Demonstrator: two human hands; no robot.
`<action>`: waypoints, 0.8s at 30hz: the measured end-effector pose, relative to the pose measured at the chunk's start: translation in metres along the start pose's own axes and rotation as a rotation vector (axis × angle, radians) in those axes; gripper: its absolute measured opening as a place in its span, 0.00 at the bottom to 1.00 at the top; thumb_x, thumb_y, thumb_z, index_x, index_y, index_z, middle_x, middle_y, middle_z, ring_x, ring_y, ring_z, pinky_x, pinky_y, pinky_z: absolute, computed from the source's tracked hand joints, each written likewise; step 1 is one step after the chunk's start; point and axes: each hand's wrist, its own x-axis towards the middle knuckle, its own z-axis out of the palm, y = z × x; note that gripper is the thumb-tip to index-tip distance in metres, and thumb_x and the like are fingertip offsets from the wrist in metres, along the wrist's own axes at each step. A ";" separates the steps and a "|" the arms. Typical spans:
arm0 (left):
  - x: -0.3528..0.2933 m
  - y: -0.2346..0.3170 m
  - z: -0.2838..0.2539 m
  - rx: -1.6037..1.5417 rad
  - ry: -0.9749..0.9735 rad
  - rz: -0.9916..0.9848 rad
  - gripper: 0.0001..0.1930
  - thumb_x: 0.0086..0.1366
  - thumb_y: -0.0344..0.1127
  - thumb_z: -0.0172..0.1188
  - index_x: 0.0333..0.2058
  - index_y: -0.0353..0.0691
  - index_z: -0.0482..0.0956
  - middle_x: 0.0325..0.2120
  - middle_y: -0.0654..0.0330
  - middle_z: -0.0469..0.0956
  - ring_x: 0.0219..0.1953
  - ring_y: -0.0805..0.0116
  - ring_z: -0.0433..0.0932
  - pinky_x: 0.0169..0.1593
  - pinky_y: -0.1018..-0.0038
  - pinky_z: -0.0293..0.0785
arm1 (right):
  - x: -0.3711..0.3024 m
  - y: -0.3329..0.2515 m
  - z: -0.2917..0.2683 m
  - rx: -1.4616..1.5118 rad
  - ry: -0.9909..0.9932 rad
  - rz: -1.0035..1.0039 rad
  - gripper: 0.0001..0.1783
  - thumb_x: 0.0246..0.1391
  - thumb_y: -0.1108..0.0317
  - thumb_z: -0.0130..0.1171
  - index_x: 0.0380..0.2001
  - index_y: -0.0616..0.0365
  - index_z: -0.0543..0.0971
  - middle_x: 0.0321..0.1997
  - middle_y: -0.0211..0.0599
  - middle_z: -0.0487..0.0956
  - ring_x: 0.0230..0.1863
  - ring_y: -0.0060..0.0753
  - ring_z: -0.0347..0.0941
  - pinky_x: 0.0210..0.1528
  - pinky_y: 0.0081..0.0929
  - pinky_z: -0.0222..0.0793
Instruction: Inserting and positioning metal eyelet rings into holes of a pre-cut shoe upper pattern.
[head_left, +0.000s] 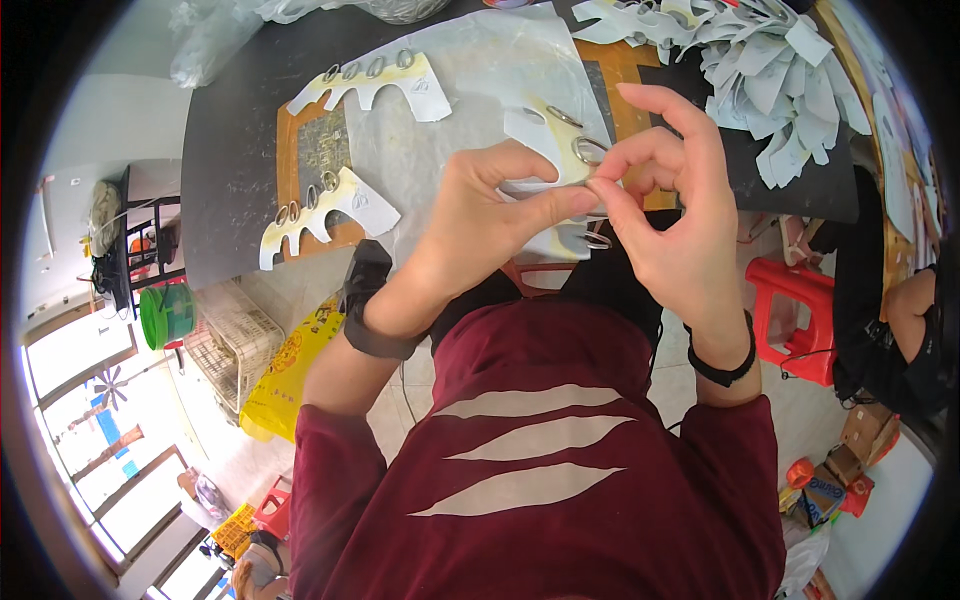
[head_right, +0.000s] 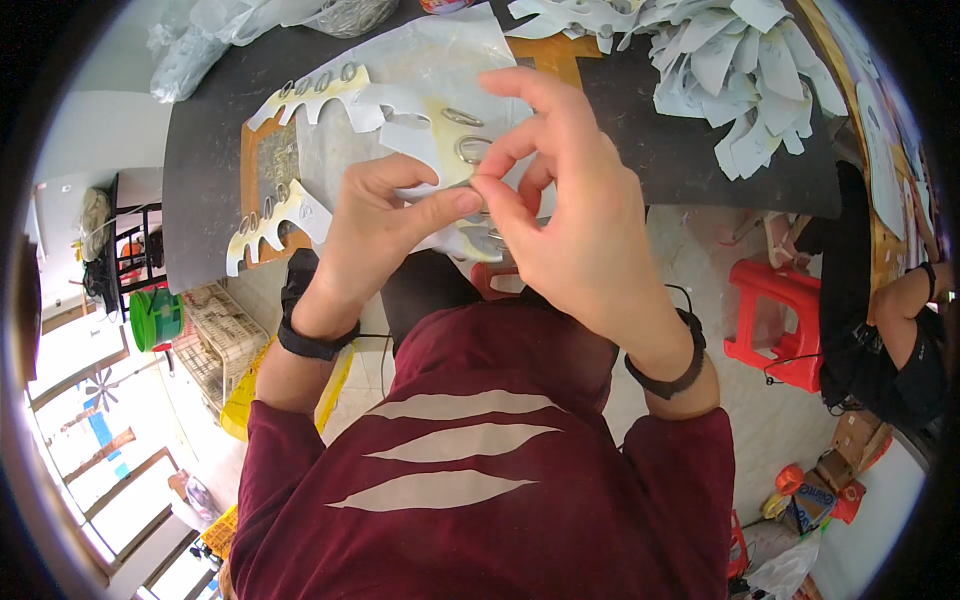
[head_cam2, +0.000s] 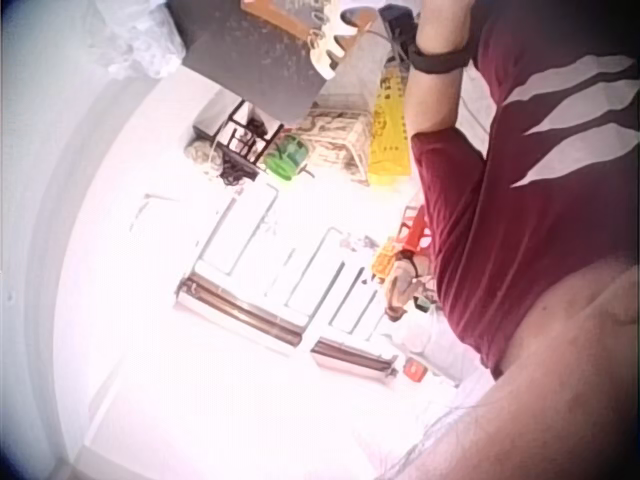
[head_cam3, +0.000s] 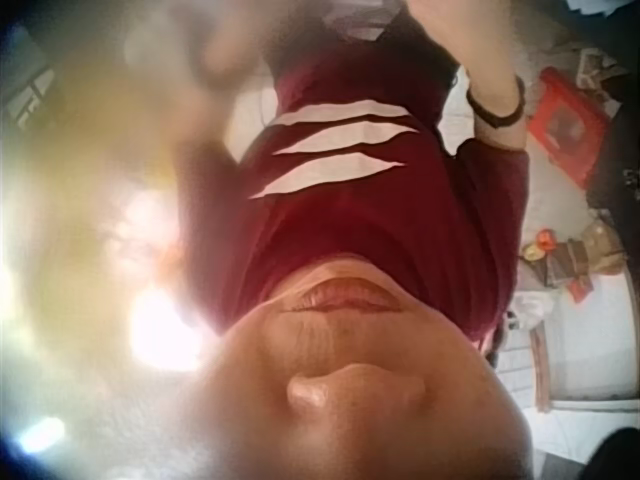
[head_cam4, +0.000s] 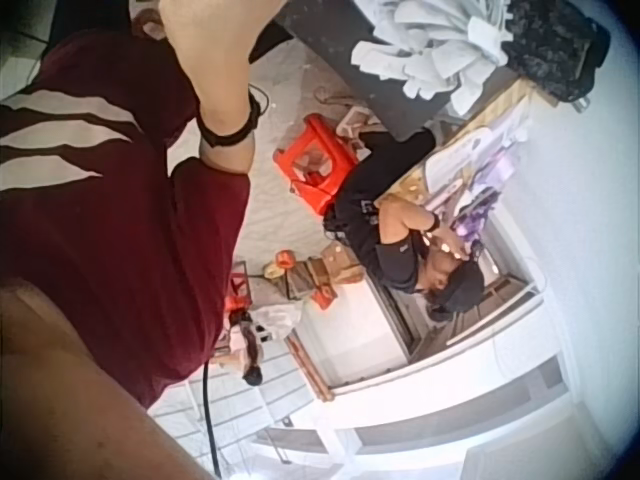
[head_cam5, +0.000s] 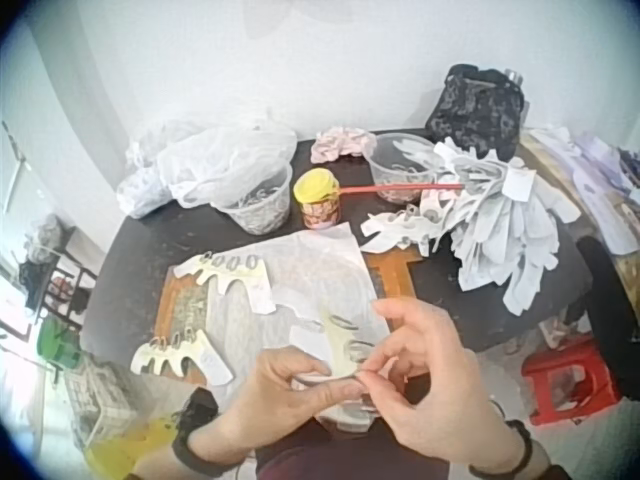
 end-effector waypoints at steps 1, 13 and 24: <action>0.000 -0.002 -0.003 0.061 -0.013 0.011 0.06 0.54 0.29 0.64 0.29 0.33 0.79 0.25 0.64 0.79 0.29 0.83 0.72 0.32 0.84 0.68 | 0.000 0.002 0.001 0.000 0.001 0.000 0.30 0.39 0.79 0.60 0.49 0.51 0.66 0.26 0.27 0.74 0.13 0.18 0.62 0.19 0.18 0.60; -0.003 -0.007 0.008 -0.384 0.106 -0.040 0.04 0.53 0.25 0.62 0.29 0.32 0.79 0.27 0.63 0.78 0.29 0.80 0.74 0.34 0.83 0.71 | -0.018 0.016 0.002 -0.038 0.027 0.020 0.06 0.49 0.70 0.58 0.31 0.59 0.74 0.22 0.29 0.68 0.16 0.17 0.57 0.20 0.14 0.54; -0.001 -0.011 0.026 -0.545 0.262 -0.068 0.05 0.55 0.28 0.59 0.28 0.32 0.78 0.25 0.61 0.77 0.27 0.78 0.73 0.32 0.82 0.68 | -0.021 0.019 0.007 -0.069 -0.050 0.014 0.07 0.53 0.71 0.53 0.24 0.61 0.70 0.19 0.35 0.72 0.17 0.26 0.67 0.20 0.23 0.61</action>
